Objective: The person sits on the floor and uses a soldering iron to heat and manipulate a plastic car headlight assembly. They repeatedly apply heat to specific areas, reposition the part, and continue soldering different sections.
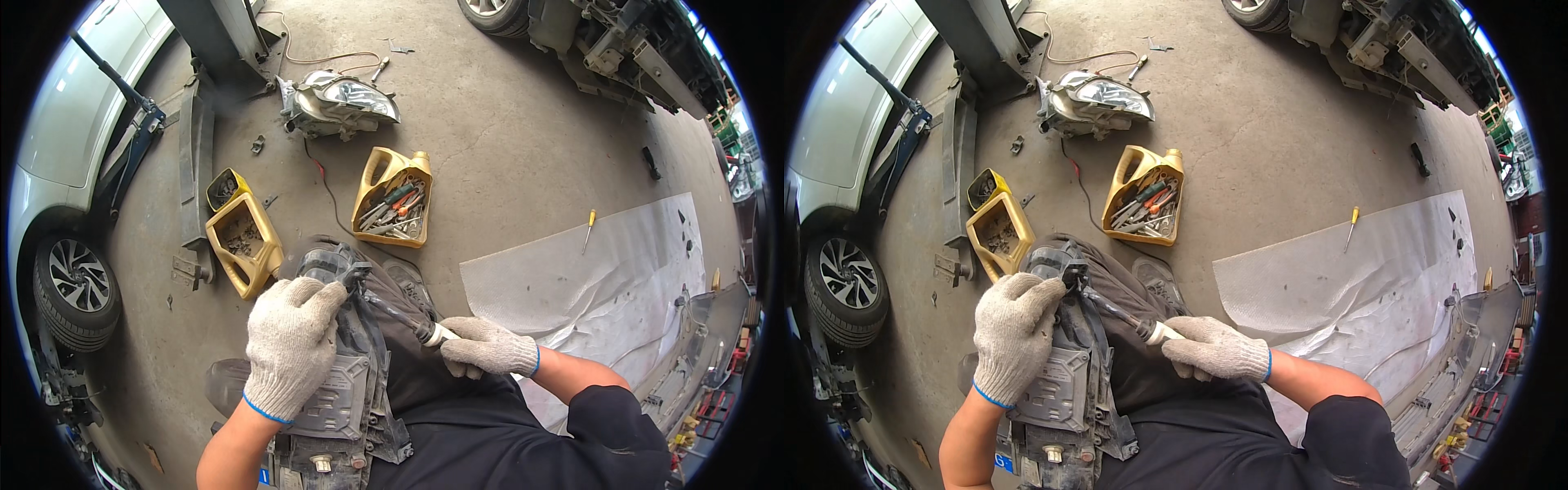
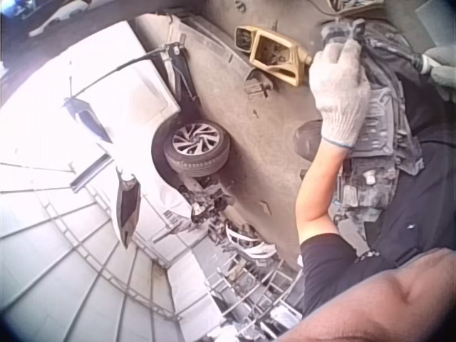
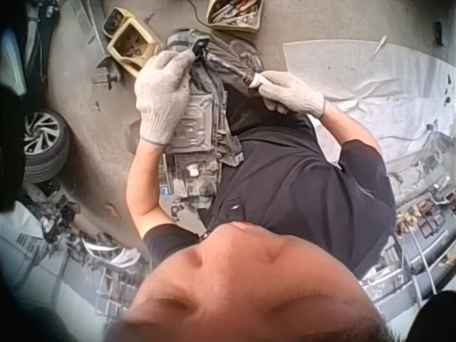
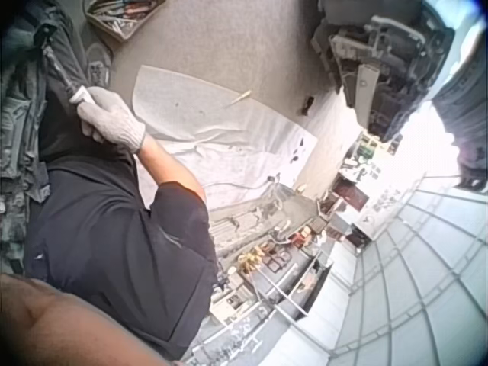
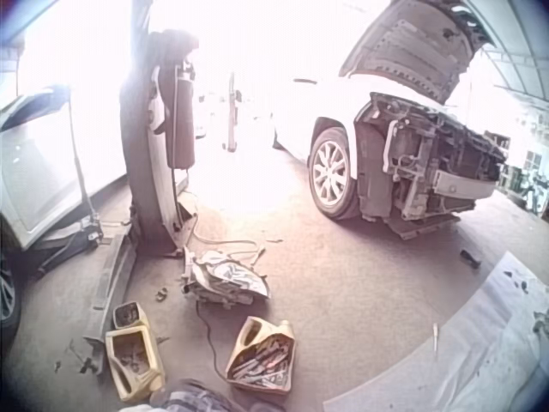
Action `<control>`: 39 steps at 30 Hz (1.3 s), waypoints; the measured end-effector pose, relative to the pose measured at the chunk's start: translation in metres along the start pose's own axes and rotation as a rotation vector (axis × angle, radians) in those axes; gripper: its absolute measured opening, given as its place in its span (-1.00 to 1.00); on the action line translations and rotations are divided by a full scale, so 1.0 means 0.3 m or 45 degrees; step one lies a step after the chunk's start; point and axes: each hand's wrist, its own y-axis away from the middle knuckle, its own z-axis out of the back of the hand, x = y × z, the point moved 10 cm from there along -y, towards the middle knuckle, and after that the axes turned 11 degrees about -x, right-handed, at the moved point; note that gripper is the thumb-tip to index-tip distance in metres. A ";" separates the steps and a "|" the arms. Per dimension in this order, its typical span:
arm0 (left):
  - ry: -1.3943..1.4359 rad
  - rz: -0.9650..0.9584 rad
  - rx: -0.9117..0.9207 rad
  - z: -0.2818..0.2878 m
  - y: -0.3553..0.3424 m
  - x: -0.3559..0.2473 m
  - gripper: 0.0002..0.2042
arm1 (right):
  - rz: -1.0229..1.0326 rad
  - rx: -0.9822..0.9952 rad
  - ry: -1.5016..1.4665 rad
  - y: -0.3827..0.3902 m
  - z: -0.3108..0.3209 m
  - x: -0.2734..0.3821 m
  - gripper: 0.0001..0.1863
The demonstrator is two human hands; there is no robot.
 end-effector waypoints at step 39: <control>-0.006 0.020 -0.011 0.000 0.000 -0.005 -0.81 | 0.027 -0.039 -0.005 0.002 0.009 -0.008 -0.56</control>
